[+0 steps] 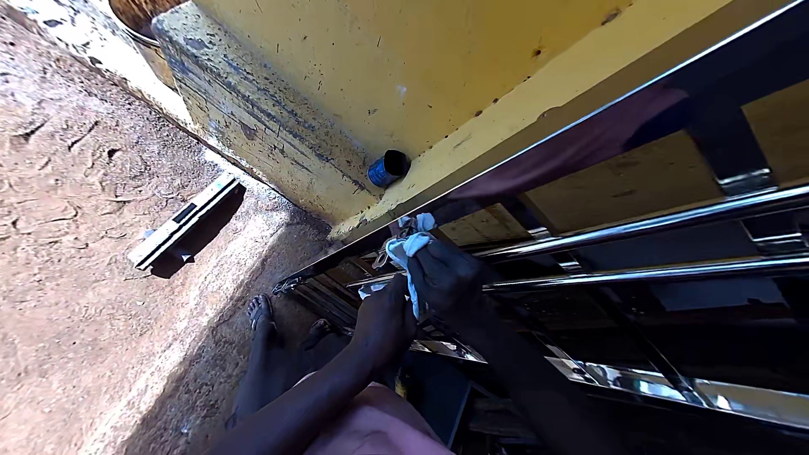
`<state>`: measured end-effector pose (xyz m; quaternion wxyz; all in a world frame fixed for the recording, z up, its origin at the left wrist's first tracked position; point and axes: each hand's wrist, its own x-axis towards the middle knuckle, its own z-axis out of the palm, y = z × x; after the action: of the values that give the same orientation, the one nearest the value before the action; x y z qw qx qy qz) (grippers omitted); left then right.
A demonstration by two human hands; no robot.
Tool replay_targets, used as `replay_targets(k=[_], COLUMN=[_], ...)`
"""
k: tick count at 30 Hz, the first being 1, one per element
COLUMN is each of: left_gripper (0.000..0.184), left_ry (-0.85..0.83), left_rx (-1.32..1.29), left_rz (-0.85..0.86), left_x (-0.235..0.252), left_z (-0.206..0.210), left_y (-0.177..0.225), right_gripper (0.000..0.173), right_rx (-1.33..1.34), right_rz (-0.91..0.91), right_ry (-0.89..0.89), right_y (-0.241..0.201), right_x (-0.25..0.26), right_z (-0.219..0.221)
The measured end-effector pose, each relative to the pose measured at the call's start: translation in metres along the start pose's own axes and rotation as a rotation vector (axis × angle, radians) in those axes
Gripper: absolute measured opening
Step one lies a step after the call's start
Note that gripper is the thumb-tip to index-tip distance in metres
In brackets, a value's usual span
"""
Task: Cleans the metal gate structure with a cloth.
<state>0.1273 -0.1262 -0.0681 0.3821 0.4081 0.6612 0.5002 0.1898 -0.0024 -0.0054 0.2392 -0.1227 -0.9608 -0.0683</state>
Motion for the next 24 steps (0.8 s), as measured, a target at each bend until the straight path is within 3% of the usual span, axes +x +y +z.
replay_targets(k=[8, 12, 18, 21, 24], left_gripper=[0.028, 0.026, 0.031, 0.027, 0.026], left_ry=[-0.029, -0.013, -0.059, -0.021, -0.085], left_rx=[-0.021, -0.027, -0.024, -0.018, -0.025], left_rz=[-0.028, -0.009, -0.038, -0.011, -0.045], left_x=[0.0, 0.002, 0.001, 0.0, 0.002], left_z=[-0.002, 0.0, -0.007, -0.004, -0.007], left_y=[0.002, 0.0, 0.003, 0.0, 0.001], right_gripper=[0.019, 0.014, 0.02, 0.016, 0.015], right_rx=[-0.02, 0.025, -0.047, -0.012, 0.005], right_rz=[0.07, 0.021, 0.133, 0.067, 0.055], right_ry=[-0.175, -0.068, -0.168, -0.092, -0.074], right_y=[0.009, 0.001, 0.006, 0.0, -0.001], right_x=[-0.006, 0.007, -0.011, 0.001, 0.004], right_z=[-0.027, -0.004, -0.025, -0.01, -0.005])
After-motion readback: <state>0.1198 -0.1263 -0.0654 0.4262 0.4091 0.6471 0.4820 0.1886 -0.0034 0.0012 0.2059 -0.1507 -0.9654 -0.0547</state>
